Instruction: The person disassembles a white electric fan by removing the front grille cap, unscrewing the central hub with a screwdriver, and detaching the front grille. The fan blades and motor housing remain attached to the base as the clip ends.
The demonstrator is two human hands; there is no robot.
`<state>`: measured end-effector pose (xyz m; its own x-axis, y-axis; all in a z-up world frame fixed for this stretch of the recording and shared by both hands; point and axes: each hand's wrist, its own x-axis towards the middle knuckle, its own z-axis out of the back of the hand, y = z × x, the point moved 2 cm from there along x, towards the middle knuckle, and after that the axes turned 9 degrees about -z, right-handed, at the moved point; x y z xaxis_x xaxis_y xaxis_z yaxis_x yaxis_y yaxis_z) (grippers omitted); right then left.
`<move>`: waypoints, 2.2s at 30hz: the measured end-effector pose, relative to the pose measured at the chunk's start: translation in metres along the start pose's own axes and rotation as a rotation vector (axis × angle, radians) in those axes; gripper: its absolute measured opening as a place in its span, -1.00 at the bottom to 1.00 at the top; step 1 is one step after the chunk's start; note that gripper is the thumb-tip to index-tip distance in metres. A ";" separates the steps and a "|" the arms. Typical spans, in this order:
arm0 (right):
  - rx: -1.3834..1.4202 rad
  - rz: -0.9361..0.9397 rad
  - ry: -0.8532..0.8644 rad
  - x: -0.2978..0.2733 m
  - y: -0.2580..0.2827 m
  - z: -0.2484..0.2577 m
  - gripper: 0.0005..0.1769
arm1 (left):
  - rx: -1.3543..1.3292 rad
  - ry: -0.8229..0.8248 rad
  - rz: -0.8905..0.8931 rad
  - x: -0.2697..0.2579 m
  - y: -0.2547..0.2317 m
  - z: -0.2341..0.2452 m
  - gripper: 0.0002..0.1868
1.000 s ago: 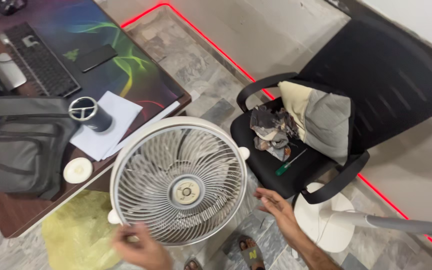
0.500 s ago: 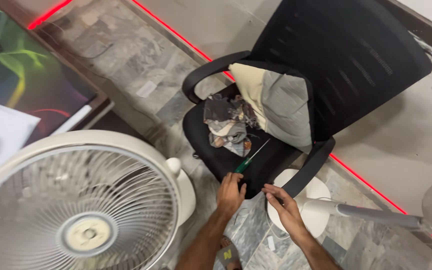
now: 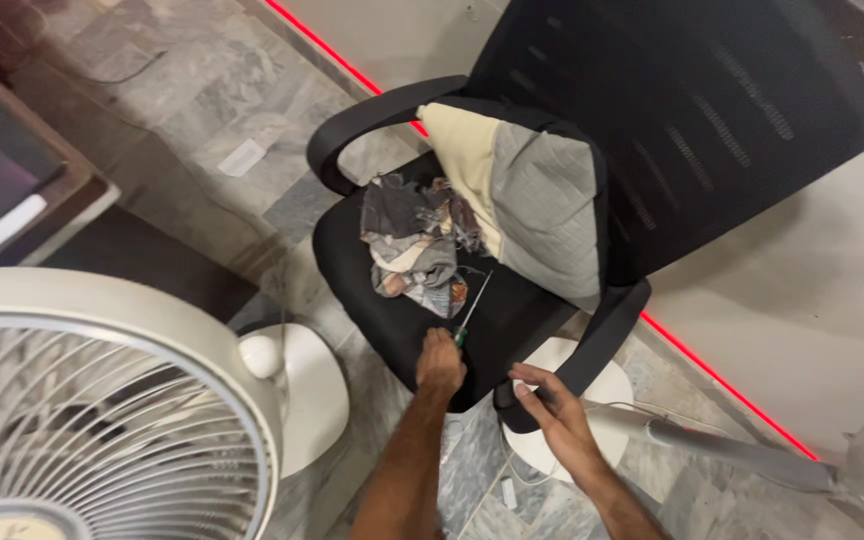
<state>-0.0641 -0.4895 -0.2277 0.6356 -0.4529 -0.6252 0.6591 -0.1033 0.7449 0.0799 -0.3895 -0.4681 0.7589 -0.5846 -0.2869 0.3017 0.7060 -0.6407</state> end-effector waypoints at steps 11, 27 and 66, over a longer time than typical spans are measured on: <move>0.059 0.073 0.087 -0.014 0.027 -0.044 -0.41 | -0.736 -0.214 -0.011 -0.185 -0.066 0.124 -0.64; -0.003 0.047 0.660 -0.146 0.125 -0.227 -0.57 | -0.660 -0.836 0.175 -0.416 -0.039 0.298 -0.47; -0.654 1.409 0.232 -0.094 0.330 -0.384 -0.63 | -0.010 -1.166 0.534 -0.481 -0.079 0.437 -0.69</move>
<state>0.2480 -0.1410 -0.0123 0.8708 0.2962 0.3925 -0.4803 0.6832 0.5501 -0.0567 0.0101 0.0319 0.8396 0.4664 0.2783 -0.1955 0.7375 -0.6464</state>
